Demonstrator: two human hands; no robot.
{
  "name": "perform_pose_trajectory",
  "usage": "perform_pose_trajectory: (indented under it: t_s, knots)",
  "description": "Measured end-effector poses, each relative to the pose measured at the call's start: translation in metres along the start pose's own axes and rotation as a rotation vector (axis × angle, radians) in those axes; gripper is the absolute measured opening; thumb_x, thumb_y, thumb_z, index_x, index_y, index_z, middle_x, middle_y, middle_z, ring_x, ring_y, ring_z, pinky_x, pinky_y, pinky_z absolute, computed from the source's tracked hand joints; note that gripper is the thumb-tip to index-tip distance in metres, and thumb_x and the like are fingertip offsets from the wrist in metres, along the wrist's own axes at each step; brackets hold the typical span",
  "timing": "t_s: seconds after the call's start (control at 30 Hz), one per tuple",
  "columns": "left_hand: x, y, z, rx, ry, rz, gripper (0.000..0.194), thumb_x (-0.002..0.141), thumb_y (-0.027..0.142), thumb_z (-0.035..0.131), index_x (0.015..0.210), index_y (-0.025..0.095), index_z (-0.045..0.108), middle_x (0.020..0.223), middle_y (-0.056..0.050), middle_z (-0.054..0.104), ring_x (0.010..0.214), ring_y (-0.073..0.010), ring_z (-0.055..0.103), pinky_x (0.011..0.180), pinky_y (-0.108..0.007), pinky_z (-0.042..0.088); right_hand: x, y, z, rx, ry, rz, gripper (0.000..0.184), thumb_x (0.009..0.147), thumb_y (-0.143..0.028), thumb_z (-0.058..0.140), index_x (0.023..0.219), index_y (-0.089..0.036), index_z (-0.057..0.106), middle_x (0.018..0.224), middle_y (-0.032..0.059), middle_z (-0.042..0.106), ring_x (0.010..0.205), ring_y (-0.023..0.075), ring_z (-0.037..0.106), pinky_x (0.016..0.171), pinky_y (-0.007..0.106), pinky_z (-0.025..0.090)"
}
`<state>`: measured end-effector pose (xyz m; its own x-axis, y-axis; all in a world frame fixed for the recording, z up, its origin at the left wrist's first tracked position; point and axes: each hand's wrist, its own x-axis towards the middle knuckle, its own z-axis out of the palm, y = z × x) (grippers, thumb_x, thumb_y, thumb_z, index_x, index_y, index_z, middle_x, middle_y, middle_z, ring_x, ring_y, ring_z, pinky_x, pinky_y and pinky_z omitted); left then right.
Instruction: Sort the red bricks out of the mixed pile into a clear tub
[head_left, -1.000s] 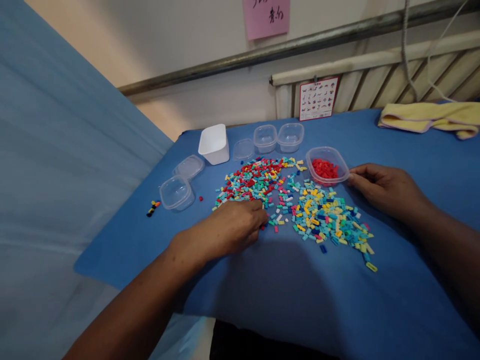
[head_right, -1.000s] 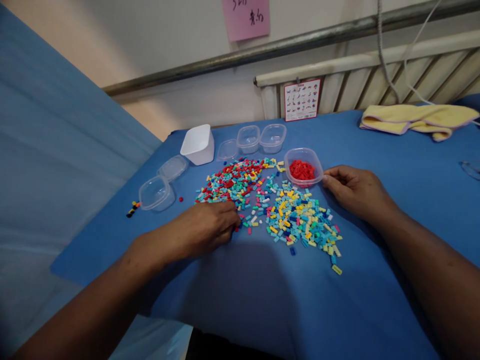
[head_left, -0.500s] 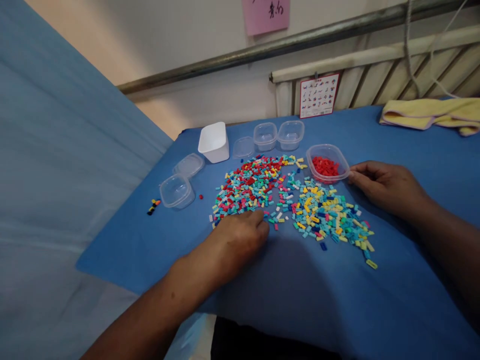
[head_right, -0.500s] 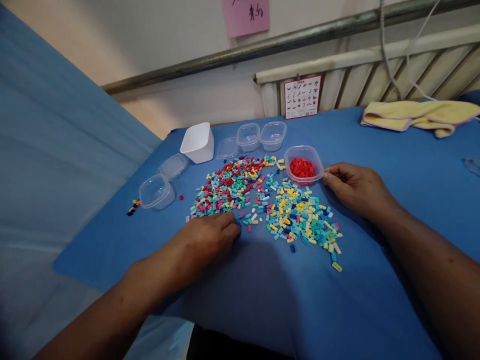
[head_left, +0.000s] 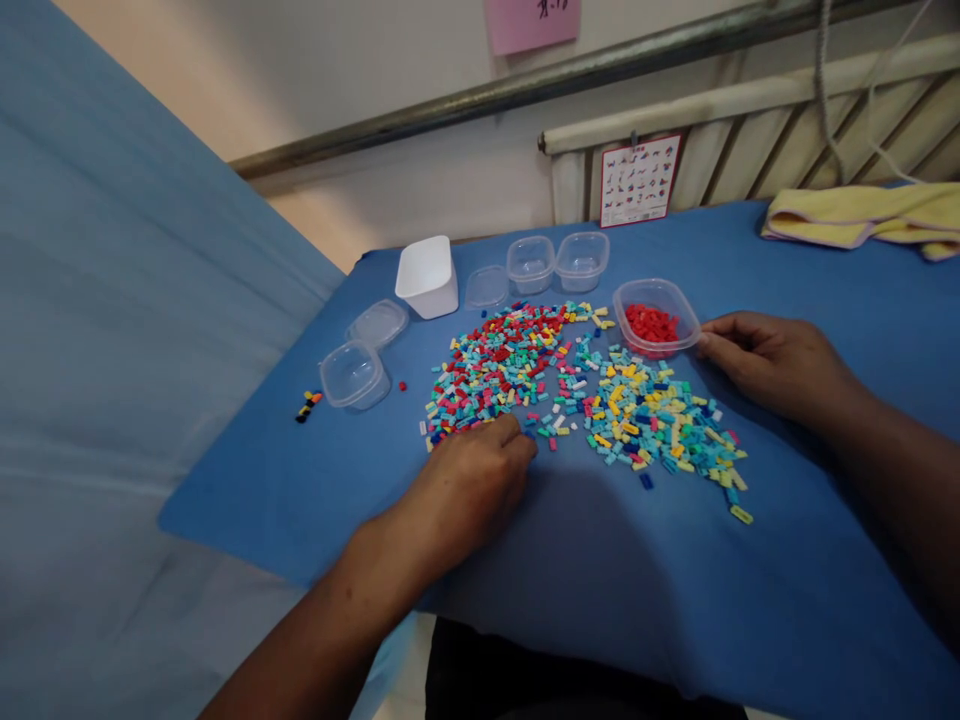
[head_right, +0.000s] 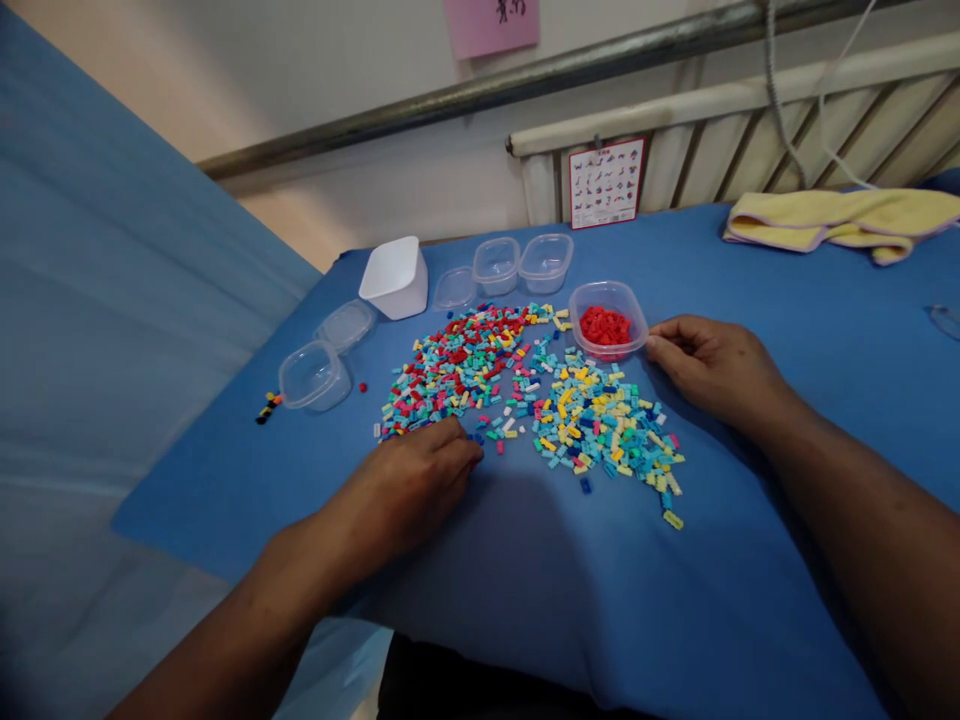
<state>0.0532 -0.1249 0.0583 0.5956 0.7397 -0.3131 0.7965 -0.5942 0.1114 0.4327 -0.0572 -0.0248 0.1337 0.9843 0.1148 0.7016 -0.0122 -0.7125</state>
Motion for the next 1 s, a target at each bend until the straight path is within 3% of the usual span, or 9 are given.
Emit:
perform_pose_trajectory:
  t_s: [0.5, 0.63, 1.0]
  knots:
    - [-0.007, -0.002, -0.008, -0.249, -0.006, 0.023, 0.019, 0.109, 0.018, 0.046, 0.105, 0.018, 0.065, 0.112, -0.009, 0.067, 0.094, -0.019, 0.066, 0.084, -0.033, 0.053, -0.001, -0.001, -0.001, -0.02, -0.006, 0.014, 0.049, 0.091, -0.061, 0.066, 0.111, -0.021, 0.086, 0.087, 0.0073, 0.083, 0.076, 0.0247, 0.069, 0.071, 0.037, 0.047]
    - [-0.002, -0.004, -0.011, -0.199, -0.048, 0.078, 0.02, 0.108, 0.015, 0.047, 0.109, 0.018, 0.066, 0.112, -0.008, 0.068, 0.096, -0.0195, 0.067, 0.085, -0.033, 0.053, 0.0, 0.001, 0.0, -0.017, -0.002, 0.016, 0.049, 0.091, -0.062, 0.066, 0.111, -0.022, 0.086, 0.089, 0.0069, 0.083, 0.077, 0.0252, 0.07, 0.071, 0.038, 0.048]
    - [0.017, 0.008, -0.027, -0.043, -0.197, 0.14, 0.02, 0.107, 0.01, 0.046, 0.097, 0.017, 0.062, 0.105, -0.008, 0.069, 0.088, -0.0191, 0.066, 0.078, -0.032, 0.051, 0.002, 0.003, 0.002, 0.015, 0.006, -0.05, 0.041, 0.094, -0.058, 0.065, 0.106, -0.024, 0.084, 0.091, 0.0073, 0.084, 0.077, 0.0256, 0.07, 0.071, 0.037, 0.05]
